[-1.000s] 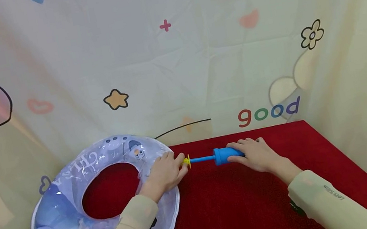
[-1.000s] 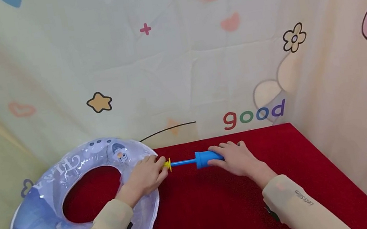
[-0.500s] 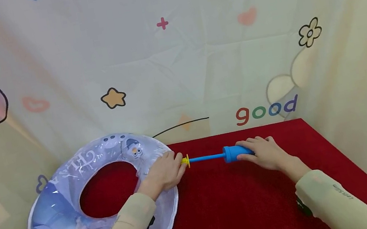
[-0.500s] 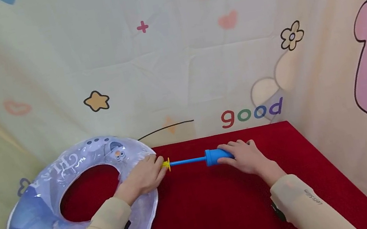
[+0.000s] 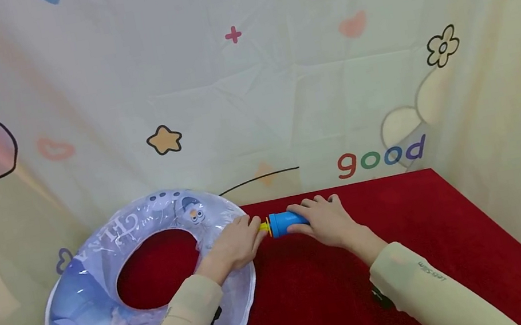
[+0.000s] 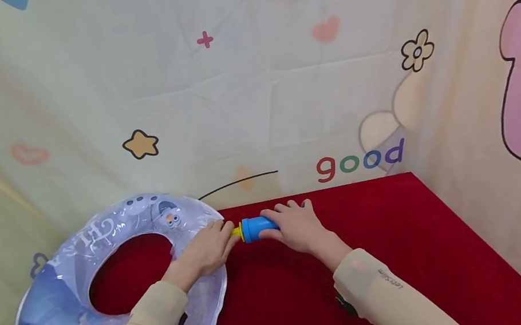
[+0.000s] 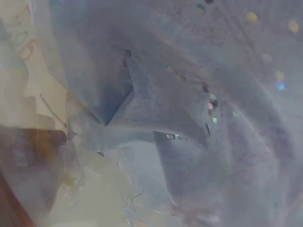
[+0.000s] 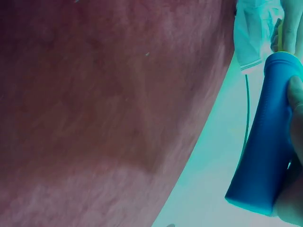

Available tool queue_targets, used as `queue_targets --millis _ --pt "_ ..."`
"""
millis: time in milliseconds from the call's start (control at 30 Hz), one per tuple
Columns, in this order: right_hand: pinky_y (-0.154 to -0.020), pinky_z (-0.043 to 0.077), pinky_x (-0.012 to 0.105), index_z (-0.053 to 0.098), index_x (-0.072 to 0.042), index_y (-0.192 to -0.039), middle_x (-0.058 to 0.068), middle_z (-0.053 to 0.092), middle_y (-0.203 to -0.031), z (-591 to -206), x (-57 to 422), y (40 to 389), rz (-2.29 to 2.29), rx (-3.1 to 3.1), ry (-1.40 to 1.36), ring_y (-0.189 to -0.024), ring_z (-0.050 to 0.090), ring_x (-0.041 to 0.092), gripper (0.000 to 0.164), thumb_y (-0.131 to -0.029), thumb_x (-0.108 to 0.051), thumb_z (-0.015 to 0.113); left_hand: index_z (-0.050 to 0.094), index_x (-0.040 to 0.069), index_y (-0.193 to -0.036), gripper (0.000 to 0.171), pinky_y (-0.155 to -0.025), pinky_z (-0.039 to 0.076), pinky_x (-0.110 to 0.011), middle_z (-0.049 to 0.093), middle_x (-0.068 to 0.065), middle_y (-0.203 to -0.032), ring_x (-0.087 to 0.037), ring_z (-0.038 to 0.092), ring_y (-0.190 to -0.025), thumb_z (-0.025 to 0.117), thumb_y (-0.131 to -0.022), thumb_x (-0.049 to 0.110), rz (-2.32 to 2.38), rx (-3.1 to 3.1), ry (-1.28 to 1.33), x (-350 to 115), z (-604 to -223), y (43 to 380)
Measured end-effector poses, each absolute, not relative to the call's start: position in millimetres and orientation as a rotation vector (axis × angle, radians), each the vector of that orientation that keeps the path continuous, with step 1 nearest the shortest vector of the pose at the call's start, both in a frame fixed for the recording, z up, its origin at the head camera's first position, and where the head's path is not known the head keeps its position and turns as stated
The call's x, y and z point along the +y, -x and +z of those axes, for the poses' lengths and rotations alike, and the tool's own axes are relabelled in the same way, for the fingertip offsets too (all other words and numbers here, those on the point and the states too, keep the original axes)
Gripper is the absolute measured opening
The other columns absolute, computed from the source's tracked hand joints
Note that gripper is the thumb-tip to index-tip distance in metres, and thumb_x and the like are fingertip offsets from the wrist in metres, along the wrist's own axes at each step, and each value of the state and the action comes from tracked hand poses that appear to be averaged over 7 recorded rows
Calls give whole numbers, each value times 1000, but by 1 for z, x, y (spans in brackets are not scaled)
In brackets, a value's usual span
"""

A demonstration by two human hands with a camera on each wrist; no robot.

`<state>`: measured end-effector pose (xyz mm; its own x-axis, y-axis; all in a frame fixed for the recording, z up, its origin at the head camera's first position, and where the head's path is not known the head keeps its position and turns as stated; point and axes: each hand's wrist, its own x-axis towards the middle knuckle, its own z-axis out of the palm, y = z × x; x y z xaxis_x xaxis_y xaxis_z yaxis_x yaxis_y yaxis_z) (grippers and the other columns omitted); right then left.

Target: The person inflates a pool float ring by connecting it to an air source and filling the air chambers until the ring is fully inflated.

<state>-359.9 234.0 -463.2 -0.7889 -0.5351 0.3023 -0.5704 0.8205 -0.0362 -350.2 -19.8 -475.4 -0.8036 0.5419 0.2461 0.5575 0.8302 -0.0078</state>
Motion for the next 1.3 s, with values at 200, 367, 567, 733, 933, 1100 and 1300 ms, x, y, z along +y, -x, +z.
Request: queue_targets --millis 200,367,567,733,933,1100,1300 --pt "-90 40 56 56 -19 -146 10 64 -131 -469 258 364 278 -2745 -836 -115 56 32 60 -98 -55 62 49 11 -107 21 -78 46 -37 47 -3 -86 -22 52 -86 49 -109 32 -76 -2765 859 -21 -476 352" --pt "-93 39 59 57 -17 -145 14 63 -132 -474 298 367 336 -2761 -813 -119 56 35 59 -98 -51 64 49 11 -109 23 -80 46 -36 47 -2 -86 -21 52 -86 49 -109 34 -38 -2762 872 -21 -477 353" --pt "-93 38 61 57 -15 -144 17 63 -131 -471 344 372 343 -2743 -807 -120 55 38 58 -98 -49 66 48 11 -105 23 -79 46 -37 47 -4 -85 -23 52 -84 49 -109 33 -70 -2751 880 -20 -474 354" --pt "-95 35 65 57 -13 -144 18 62 -131 -470 362 374 406 -2754 -797 -121 54 41 58 -98 -49 66 50 10 -109 23 -82 48 -38 48 -4 -88 -23 53 -88 50 -109 33 -71 -2765 868 -21 -474 353" --pt "-94 36 63 57 -14 -144 18 63 -131 -476 344 373 402 -2756 -797 -120 54 40 58 -98 -47 67 53 9 -113 24 -83 49 -38 51 -5 -92 -23 54 -91 50 -109 33 -77 -2773 882 -20 -474 350" --pt "-91 38 60 57 -15 -145 15 63 -132 -478 305 369 335 -2730 -819 -117 56 38 59 -98 -50 64 54 9 -113 23 -83 49 -39 51 -5 -93 -24 54 -92 51 -109 31 -64 -2780 878 -19 -474 349" --pt "-91 40 59 57 -19 -145 12 63 -132 -470 252 358 253 -2718 -817 -117 56 36 59 -98 -54 62 53 11 -115 23 -86 50 -38 53 -5 -96 -23 56 -96 52 -108 32 -98 -2833 827 -16 -474 349"
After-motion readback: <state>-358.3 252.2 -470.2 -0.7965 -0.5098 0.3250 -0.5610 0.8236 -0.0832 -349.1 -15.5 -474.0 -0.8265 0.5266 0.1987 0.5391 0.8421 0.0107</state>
